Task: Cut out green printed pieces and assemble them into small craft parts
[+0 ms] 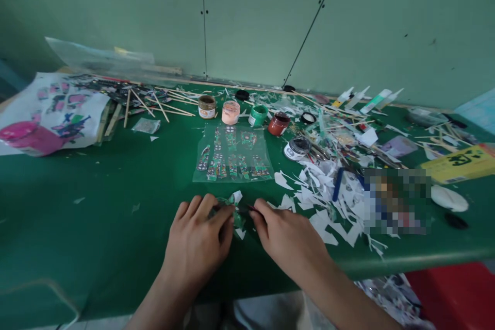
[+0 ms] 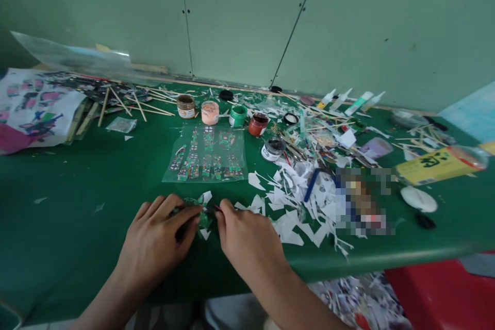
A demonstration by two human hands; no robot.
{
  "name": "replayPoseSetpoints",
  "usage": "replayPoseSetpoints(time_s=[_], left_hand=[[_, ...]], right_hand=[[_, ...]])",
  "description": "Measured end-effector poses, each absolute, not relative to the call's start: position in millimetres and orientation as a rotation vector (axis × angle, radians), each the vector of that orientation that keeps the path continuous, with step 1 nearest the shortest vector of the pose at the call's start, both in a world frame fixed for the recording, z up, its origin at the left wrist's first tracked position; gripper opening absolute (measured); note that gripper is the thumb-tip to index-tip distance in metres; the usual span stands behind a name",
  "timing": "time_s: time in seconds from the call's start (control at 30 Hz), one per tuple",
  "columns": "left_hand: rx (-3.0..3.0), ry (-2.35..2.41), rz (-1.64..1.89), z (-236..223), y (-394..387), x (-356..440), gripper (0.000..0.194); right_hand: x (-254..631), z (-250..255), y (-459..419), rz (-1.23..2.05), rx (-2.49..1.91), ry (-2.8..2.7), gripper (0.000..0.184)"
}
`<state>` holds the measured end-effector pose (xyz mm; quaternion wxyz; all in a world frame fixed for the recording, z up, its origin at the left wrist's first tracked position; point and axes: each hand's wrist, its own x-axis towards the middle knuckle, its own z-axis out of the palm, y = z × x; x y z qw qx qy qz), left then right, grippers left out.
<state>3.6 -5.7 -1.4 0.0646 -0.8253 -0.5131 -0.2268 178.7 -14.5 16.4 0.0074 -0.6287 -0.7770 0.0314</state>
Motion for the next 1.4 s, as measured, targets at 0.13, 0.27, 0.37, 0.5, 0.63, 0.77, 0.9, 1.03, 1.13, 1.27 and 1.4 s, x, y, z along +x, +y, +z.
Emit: replayPoseSetpoints(time_s=[0.13,0.27,0.37,0.5,0.63,0.77,0.9,1.03,1.13,1.27,1.4], left_hand=[[-2.538,-1.525,-0.662,-1.5,-5.7,3.9,0.022],[-2.587,-1.544,-0.69,-2.1,-3.6,4.7,0.019],[-2.596,-1.55,-0.691,-1.7,-2.3,5.7,0.019],[-2.573,-1.525,-0.695,-2.4,-2.5,5.8,0.02],[-2.566,-1.488,-0.682,-2.4,-3.9,6.0,0.021],[-2.514,-1.496,-0.642,0.0,-5.3,7.2,0.023],[-2.519,-1.498,-0.646,1.0,-5.3,7.4,0.024],[-2.522,-1.506,-0.649,1.1,-5.2,6.9,0.023],[-2.523,-1.509,-0.644,1.4,-5.2,6.8,0.023],[-2.523,-1.504,-0.645,1.7,-4.9,7.4,0.023],[-2.52,-1.51,-0.651,1.6,-4.8,7.6,0.023]], right_hand=[[173.0,15.9,-18.4,0.132,-1.995,-2.394,0.024],[168.4,19.1,-18.3,0.116,-2.041,-2.391,0.024],[165.8,18.3,-17.0,0.106,-2.078,-2.375,0.024],[162.8,15.8,-15.5,0.104,-2.089,-2.384,0.024],[162.1,16.6,-15.1,0.072,-2.082,-2.401,0.024],[163.0,19.3,-15.5,0.028,-2.068,-2.394,0.024],[161.4,17.7,-15.5,0.041,-2.041,-2.384,0.025],[159.1,14.0,-14.7,0.07,-2.025,-2.375,0.027],[158.5,13.3,-14.4,0.072,-2.019,-2.372,0.028],[158.3,14.5,-13.8,0.089,-2.044,-2.358,0.028],[156.3,16.7,-13.1,0.087,-2.05,-2.367,0.024]])
